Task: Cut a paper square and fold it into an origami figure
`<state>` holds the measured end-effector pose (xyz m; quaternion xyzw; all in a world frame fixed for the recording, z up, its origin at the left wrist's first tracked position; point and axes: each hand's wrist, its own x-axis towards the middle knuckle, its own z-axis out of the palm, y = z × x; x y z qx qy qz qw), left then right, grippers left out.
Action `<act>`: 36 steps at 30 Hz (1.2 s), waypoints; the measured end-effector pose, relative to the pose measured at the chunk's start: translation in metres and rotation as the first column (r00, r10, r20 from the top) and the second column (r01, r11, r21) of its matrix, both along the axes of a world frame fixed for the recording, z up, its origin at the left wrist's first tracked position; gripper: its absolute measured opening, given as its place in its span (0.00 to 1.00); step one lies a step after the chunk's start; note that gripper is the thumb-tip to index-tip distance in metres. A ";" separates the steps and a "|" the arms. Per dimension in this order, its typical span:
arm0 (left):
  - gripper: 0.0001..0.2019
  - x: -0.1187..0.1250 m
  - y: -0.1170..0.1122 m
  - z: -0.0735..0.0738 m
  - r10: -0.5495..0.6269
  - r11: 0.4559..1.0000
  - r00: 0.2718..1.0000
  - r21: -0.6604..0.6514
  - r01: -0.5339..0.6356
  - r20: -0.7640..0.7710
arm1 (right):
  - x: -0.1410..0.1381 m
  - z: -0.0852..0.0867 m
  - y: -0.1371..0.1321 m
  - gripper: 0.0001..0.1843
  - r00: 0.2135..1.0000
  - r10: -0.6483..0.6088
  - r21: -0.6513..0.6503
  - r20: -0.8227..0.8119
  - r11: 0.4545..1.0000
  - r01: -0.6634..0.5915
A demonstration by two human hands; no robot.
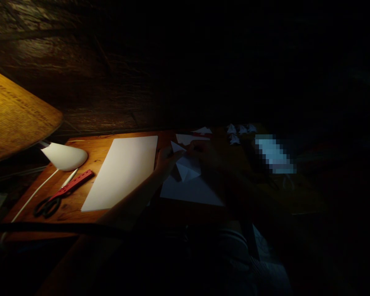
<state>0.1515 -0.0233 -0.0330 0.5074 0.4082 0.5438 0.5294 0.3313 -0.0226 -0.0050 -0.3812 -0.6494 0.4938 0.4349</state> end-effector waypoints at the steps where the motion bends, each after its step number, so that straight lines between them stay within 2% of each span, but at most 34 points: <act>1: 0.09 0.000 0.000 -0.001 0.012 1.000 1.000 -0.014 -0.012 -0.007 | 0.000 -0.001 0.000 0.11 1.000 -0.002 0.020 0.014 1.000 0.001; 5: 0.10 0.001 0.001 -0.001 0.008 0.999 1.000 -0.043 -0.007 0.007 | -0.001 -0.002 0.000 0.08 0.997 -0.022 0.062 0.076 0.998 0.018; 10: 0.05 0.004 -0.003 0.007 0.001 1.000 1.000 0.020 -0.002 0.021 | -0.004 -0.001 -0.003 0.07 0.994 -0.020 0.108 0.109 0.994 0.009; 19: 0.08 0.003 0.001 0.007 0.182 0.982 0.968 -0.087 -0.169 0.174 | -0.004 0.002 -0.004 0.10 0.992 -0.114 0.093 0.060 0.990 0.108; 29: 0.09 -0.001 0.006 0.006 0.190 0.981 0.957 -0.087 -0.175 0.219 | -0.002 0.003 -0.003 0.09 0.986 -0.156 0.105 0.054 0.983 0.150; 36: 0.11 0.002 0.006 0.013 0.264 0.963 0.915 -0.127 -0.236 0.305 | -0.003 -0.001 0.000 0.08 0.987 -0.162 0.127 -0.004 0.979 0.161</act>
